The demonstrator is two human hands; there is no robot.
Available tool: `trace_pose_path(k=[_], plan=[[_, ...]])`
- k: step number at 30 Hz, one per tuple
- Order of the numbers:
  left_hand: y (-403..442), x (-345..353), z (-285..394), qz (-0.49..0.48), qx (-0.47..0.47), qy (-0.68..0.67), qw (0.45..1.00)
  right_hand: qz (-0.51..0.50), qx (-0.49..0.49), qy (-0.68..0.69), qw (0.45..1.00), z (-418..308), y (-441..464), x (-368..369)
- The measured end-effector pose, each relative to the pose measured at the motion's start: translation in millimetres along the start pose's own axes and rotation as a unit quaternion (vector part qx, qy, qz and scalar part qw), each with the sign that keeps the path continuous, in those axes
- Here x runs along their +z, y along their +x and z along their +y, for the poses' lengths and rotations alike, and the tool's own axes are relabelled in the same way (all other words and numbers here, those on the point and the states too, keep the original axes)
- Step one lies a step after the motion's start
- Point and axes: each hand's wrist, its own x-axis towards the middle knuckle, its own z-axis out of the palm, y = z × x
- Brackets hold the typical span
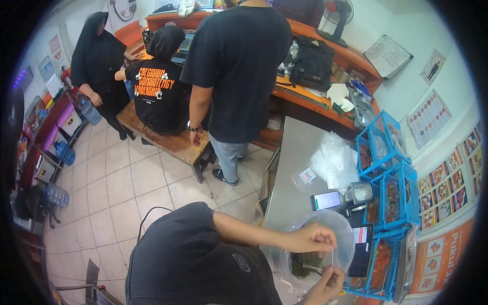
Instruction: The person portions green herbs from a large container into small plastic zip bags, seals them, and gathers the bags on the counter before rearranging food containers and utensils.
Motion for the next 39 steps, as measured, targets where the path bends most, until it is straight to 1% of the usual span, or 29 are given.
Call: trace_pose_path(k=[2,5,8,11,14,17,20,23,26,29,31,32,33,34,35,36,37,38,39], plan=[[1,1,-5,0.015,0.023,0.055,0.998,-0.008,-0.018,-0.028,0.999,-2,0,-2],[0,4,-6,0.053,0.051,0.112,0.991,0.013,-0.03,-0.017,0.999,5,-1,-1],[1,1,5,0.024,0.051,0.146,0.988,0.008,-0.056,-0.049,0.997,1,-1,-2],[-2,8,-9,-0.037,0.088,0.147,0.984,0.014,-0.059,-0.08,0.995,-2,-2,9],[-4,13,4,-0.037,0.051,0.154,0.986,-0.001,-0.058,-0.126,0.99,-1,-2,6],[-5,11,-1,-0.04,0.058,0.137,0.988,0.002,-0.089,-0.16,0.983,-9,-3,11],[-8,14,2,-0.03,0.076,0.17,0.982,0.002,-0.097,-0.183,0.978,-18,-4,14],[-13,20,2,0.001,0.119,0.191,0.974,0.022,-0.116,-0.177,0.977,-10,-2,14],[-17,19,1,0.029,0.126,0.205,0.97,-0.004,-0.12,-0.138,0.983,-9,-3,12],[-5,4,7,0.13,0.17,0.197,0.957,-0.01,-0.114,-0.145,0.983,11,-4,-11],[8,-22,16,0.173,0.105,0.112,0.973,0.029,-0.082,-0.107,0.99,15,-2,-25],[12,-26,27,0.162,0.061,0.081,0.981,0.056,-0.06,-0.095,0.992,16,-6,-34],[11,-23,34,0.146,0.012,0.048,0.988,0.06,-0.052,-0.07,0.994,17,-7,-35],[8,-14,30,0.114,-0.006,0.034,0.993,0.034,-0.029,-0.028,0.999,-3,-7,-27],[5,-3,25,0.083,-0.023,0.019,0.996,0.004,-0.042,0.026,0.999,-13,-6,-18],[3,4,18,0.052,-0.036,0.007,0.998,0.015,-0.003,0.066,0.998,-17,-7,-9],[2,10,12,0.056,-0.011,0.03,0.998,-0.053,-0.012,0.007,0.999,-12,-5,-12],[3,14,7,0.061,0.018,0.055,0.996,-0.072,-0.005,-0.016,0.997,-4,-5,-13],[4,15,5,0.066,0.047,0.08,0.993,-0.047,0.029,0.008,0.998,-3,-6,-16]])
